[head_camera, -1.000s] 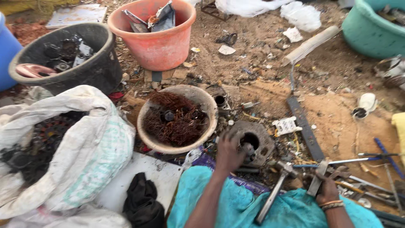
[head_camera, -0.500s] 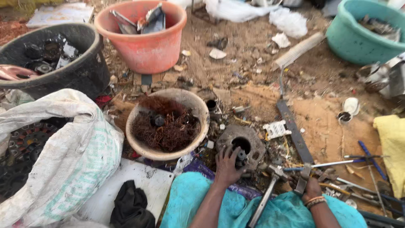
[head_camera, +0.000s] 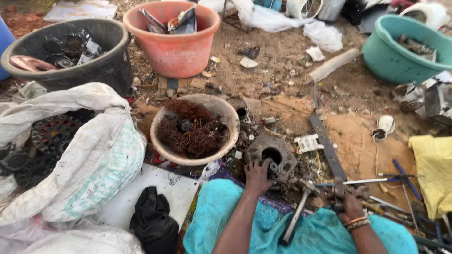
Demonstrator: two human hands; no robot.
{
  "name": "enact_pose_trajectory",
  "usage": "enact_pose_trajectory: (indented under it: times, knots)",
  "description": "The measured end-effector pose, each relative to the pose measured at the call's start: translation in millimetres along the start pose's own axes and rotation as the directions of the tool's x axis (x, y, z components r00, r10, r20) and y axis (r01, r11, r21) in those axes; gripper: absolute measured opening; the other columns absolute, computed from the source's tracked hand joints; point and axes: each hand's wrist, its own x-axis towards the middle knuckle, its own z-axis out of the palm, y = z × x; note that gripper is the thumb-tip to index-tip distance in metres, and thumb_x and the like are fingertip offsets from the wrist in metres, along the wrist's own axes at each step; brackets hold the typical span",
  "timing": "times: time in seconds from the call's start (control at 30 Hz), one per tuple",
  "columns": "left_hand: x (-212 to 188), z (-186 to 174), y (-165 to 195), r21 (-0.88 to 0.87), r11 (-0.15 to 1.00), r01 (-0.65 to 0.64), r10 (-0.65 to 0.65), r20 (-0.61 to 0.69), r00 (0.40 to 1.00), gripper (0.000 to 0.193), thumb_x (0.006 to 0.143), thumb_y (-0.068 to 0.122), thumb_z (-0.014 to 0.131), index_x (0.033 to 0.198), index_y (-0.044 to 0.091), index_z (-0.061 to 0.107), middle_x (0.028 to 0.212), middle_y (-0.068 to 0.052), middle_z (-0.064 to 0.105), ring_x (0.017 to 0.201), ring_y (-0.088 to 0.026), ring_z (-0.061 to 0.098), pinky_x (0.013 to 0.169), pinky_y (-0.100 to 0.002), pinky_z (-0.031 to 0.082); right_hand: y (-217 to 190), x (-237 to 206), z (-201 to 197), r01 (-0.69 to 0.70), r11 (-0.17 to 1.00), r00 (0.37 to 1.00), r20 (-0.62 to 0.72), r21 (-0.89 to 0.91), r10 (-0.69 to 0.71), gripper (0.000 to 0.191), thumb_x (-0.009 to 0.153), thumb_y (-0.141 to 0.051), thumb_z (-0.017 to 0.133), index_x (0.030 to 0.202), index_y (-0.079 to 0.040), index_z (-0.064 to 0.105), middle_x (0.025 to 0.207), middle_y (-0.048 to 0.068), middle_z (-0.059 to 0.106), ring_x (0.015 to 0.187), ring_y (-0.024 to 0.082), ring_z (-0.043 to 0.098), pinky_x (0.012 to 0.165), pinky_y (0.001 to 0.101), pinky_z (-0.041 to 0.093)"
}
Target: The person sits on the ground at an outdoor scrap yard and dismantles small electric motor parts. They pry at the motor housings with a screwdriver, strike components with a hammer, pull out armatures and copper windings, and drop the copper scrap into a basin filled with similar windings.
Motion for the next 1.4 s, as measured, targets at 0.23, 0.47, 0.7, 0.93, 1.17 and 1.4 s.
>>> enact_pose_trajectory:
  times: [0.23,0.47,0.7,0.93,1.17,1.4]
  knots:
    - [-1,-2,4,-0.038,0.999,-0.003,0.004,0.009,1.0,0.099,0.067,0.031,0.094,0.151,0.023,0.041,0.156,-0.013,0.039,0.149,-0.043,0.024,0.118,-0.073,0.014,6,0,4,-0.024,0.993,0.996,0.088,-0.118,0.035,0.028,0.096,-0.009,0.057,0.123,-0.003,0.059,0.096,0.011,0.072,0.072,0.016,0.063,0.051,0.0258,0.047]
    - [2,-3,-1,0.01,0.998,-0.056,0.056,0.0,0.998,0.098,0.065,0.033,0.095,0.149,0.026,0.044,0.153,-0.008,0.045,0.147,-0.036,0.031,0.116,-0.076,0.015,15,8,3,0.005,0.984,0.993,0.119,-0.178,0.017,0.035,0.092,0.0,0.059,0.127,-0.002,0.061,0.096,0.009,0.07,0.066,0.012,0.056,0.046,0.0235,0.042]
    - [5,-4,-1,-0.04,0.996,-0.077,0.077,-0.016,0.997,0.103,0.058,0.035,0.098,0.147,0.025,0.047,0.15,-0.007,0.049,0.145,-0.034,0.035,0.118,-0.075,0.014,27,29,-15,0.007,0.967,0.985,0.168,-0.257,0.037,0.057,0.086,0.006,0.062,0.143,-0.001,0.059,0.097,0.015,0.071,0.065,0.013,0.059,0.049,0.0233,0.044]
    - [19,-1,5,-0.007,0.993,-0.117,0.117,0.039,0.992,0.119,0.053,0.04,0.098,0.155,0.03,0.037,0.161,-0.006,0.036,0.15,-0.042,0.02,0.115,-0.074,0.016,21,53,-28,0.507,0.378,0.846,0.363,-0.775,-0.392,0.039,0.08,-0.006,0.08,0.118,-0.001,0.076,0.104,0.015,0.08,0.091,0.025,0.076,0.078,0.0356,0.059]
    - [25,5,-1,-0.001,0.995,-0.104,0.104,0.05,0.993,0.109,0.056,0.045,0.097,0.151,0.032,0.043,0.158,-0.001,0.043,0.151,-0.037,0.025,0.12,-0.078,0.009,23,59,-22,0.555,0.161,0.696,0.349,-0.816,-0.628,0.034,0.086,-0.025,0.087,0.112,-0.006,0.074,0.093,0.013,0.078,0.076,0.024,0.075,0.067,0.0351,0.058]
    - [28,-3,8,-0.019,0.993,-0.113,0.114,0.046,0.992,0.106,0.052,0.041,0.099,0.146,0.032,0.049,0.153,0.001,0.048,0.15,-0.031,0.033,0.12,-0.079,0.006,20,74,-8,0.655,-0.063,0.573,0.55,-0.753,-0.607,0.039,0.089,-0.023,0.088,0.122,-0.009,0.073,0.098,0.013,0.077,0.083,0.023,0.074,0.071,0.0358,0.058]
